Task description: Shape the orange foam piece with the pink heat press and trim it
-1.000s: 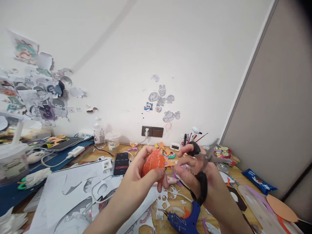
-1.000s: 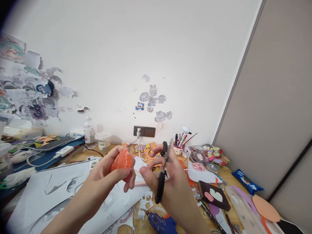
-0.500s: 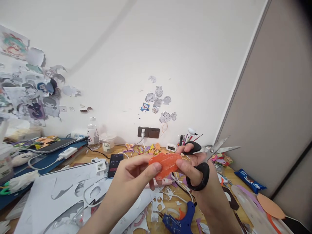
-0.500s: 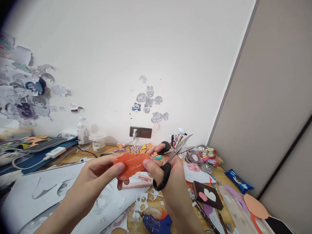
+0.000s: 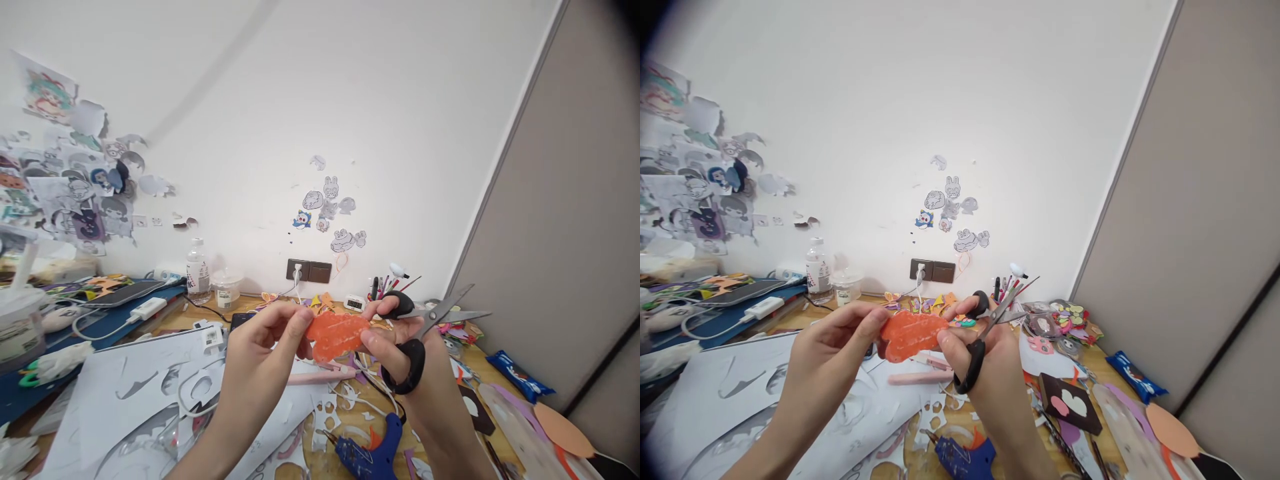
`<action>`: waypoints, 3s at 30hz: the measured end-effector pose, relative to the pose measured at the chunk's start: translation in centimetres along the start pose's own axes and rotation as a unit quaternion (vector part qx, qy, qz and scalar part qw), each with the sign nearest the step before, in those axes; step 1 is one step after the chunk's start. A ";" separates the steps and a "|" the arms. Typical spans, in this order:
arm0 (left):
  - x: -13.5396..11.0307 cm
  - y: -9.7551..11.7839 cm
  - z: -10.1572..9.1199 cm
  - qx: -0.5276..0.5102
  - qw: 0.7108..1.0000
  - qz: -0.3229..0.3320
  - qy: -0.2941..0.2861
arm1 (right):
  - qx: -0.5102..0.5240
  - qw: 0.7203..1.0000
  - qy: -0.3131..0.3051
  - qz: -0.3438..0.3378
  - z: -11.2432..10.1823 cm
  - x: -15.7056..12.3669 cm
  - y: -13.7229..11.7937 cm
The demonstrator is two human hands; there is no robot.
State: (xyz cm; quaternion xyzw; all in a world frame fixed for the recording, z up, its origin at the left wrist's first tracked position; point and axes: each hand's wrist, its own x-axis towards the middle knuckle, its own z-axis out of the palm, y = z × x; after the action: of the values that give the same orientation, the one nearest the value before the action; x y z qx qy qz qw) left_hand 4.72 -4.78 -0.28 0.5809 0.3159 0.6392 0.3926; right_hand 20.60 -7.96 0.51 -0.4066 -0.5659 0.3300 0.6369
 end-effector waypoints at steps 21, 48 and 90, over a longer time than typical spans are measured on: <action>-0.9 -1.0 -0.4 0.052 0.970 0.145 -0.188 | 0.000 0.994 -0.094 0.063 -0.3 0.0 -0.1; -1.2 -2.4 -0.4 0.108 0.923 0.266 -0.257 | 0.128 0.973 -0.146 0.124 -0.5 -0.4 -0.9; -1.3 -2.1 0.2 0.056 0.925 0.240 -0.289 | 0.111 0.966 -0.175 0.154 -1.1 -0.1 -0.3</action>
State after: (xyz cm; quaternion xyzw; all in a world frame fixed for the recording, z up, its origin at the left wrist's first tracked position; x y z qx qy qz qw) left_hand 5.27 -4.89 -2.68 0.8199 0.0755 0.4998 0.2688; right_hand 21.64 -8.31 0.69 -0.3516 -0.5589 0.5504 0.5110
